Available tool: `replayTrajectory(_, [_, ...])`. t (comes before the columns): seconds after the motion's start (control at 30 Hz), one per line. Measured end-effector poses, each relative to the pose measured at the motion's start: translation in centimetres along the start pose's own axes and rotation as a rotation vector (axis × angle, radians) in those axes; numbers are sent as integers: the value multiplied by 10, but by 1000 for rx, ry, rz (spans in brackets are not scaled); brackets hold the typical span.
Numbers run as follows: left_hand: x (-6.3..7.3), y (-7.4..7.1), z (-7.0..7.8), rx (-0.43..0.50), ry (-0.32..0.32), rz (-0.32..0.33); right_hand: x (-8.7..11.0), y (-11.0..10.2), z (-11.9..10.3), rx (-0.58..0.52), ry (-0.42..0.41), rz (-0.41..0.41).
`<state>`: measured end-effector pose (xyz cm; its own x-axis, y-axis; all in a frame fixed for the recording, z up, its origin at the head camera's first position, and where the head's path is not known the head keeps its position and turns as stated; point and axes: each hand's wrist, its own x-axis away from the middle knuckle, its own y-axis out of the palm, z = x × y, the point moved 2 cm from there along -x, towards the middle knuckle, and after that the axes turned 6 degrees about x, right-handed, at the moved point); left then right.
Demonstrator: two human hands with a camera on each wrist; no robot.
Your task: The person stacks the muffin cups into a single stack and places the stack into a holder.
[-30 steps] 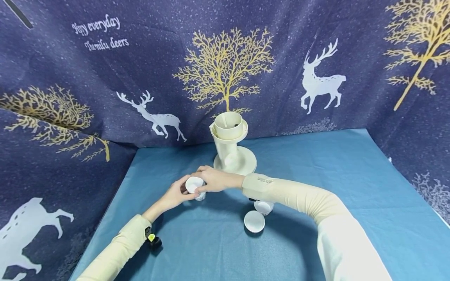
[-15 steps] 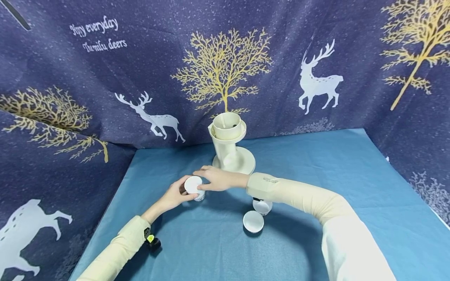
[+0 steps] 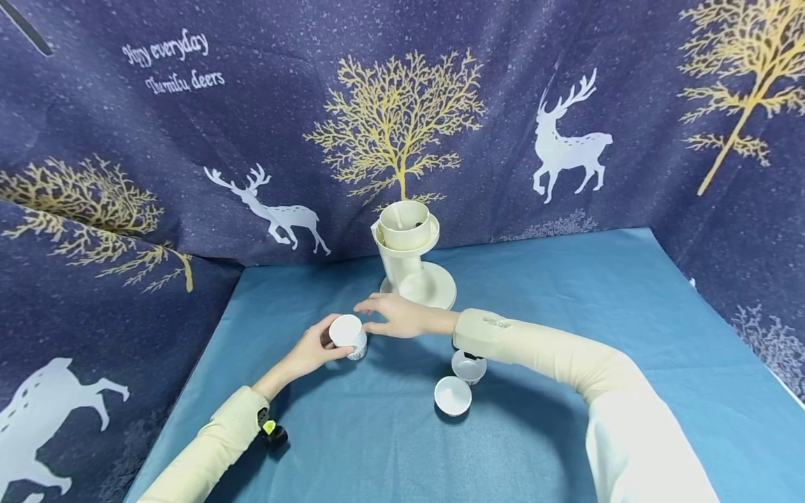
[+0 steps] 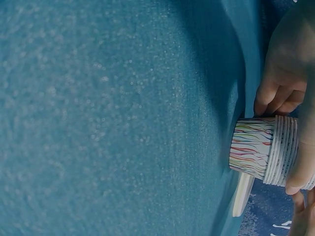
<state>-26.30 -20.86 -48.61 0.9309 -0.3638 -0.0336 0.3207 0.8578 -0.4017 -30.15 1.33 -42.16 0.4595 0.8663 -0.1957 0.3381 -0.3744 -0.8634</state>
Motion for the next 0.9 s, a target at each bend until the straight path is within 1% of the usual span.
replayTrajectory(0.23, [0, 1, 2, -13, 6, 23, 7, -8, 2, -33, 13, 30])
replayTrajectory(0.4, [-1, 2, 2, -27, 4, 30, 12, -8, 6, -38, 4, 23])
replayTrajectory(0.43, [0, 2, 4, -33, 0, 28, 13, -8, 7, -36, 5, 19])
replayTrajectory(0.53, [6, 2, 20, -50, -1, 19, 16, -7, 10, -30, 5, 18])
replayTrajectory(0.63, [6, 2, 19, -42, -10, 21, 18, -8, 11, -30, 8, 22])
replayTrajectory(0.67, [6, 2, 17, -38, -3, 23, 19, -9, 11, -24, 8, 23])
replayTrajectory(0.77, [0, 1, 0, -24, -6, 36, 20, -11, 13, -17, 15, 19])
replayTrajectory(0.9, [0, 1, 1, -21, -9, 34, 24, -15, 17, -14, 24, 8])
